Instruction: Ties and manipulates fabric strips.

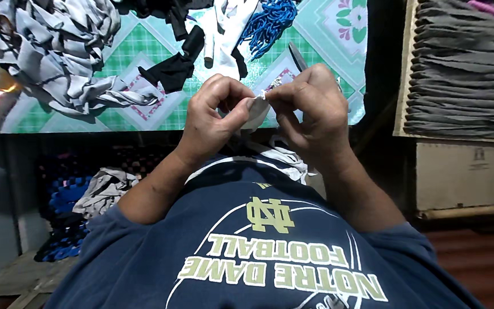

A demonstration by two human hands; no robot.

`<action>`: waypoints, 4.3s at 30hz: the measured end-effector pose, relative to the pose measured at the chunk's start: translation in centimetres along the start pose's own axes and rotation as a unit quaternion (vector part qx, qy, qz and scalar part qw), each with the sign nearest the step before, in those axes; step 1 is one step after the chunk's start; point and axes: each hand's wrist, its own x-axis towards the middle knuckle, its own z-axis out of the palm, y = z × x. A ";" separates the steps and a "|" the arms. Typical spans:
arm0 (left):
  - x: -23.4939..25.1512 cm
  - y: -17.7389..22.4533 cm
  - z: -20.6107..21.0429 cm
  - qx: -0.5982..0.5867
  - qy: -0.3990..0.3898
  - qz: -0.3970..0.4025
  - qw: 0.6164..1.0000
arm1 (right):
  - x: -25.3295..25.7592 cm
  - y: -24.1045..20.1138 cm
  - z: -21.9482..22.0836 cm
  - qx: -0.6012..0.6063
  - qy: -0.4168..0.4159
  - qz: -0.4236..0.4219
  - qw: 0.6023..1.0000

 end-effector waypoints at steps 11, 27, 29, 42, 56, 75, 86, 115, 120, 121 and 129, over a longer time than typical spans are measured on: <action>0.3 -0.1 -0.2 -0.087 -0.020 -0.022 0.996 | 0.4 0.6 -0.7 0.156 -0.031 0.044 0.986; 0.4 -0.4 0.1 -0.098 -0.008 -0.045 0.994 | 0.4 0.7 -0.7 0.083 -0.023 0.031 0.996; 0.4 -0.4 0.1 -0.075 0.000 -0.029 0.997 | 0.4 0.6 -0.7 0.073 -0.023 0.025 0.997; 0.2 -0.9 0.7 0.291 0.069 0.240 0.924 | 0.1 -0.8 0.3 -0.069 -0.004 -0.016 0.997; 0.3 -0.4 0.4 0.182 0.039 0.162 0.969 | 0.1 0.2 0.3 0.012 -0.004 0.001 1.000; 0.2 0.1 -0.7 -0.304 -0.107 -0.126 0.938 | 0.3 1.5 -0.8 0.305 -0.054 0.076 0.948; 0.3 0.1 -0.6 -0.320 -0.108 -0.134 0.932 | 0.2 1.6 -1.0 0.316 -0.062 0.075 0.944; 0.1 -1.4 1.3 -0.141 0.010 -0.016 0.990 | -0.2 -1.8 2.0 0.037 0.057 -0.112 0.991; 0.7 -2.5 0.9 -0.134 0.045 -0.024 0.990 | -0.8 -4.5 1.2 0.063 -0.014 -0.169 0.983; 0.7 -2.8 0.9 -0.141 0.052 -0.023 0.988 | -0.8 -4.9 1.1 0.071 -0.032 -0.180 0.980; 1.1 -4.0 0.9 -0.132 0.094 -0.047 0.986 | -1.4 -6.8 1.1 0.189 -0.141 -0.233 0.944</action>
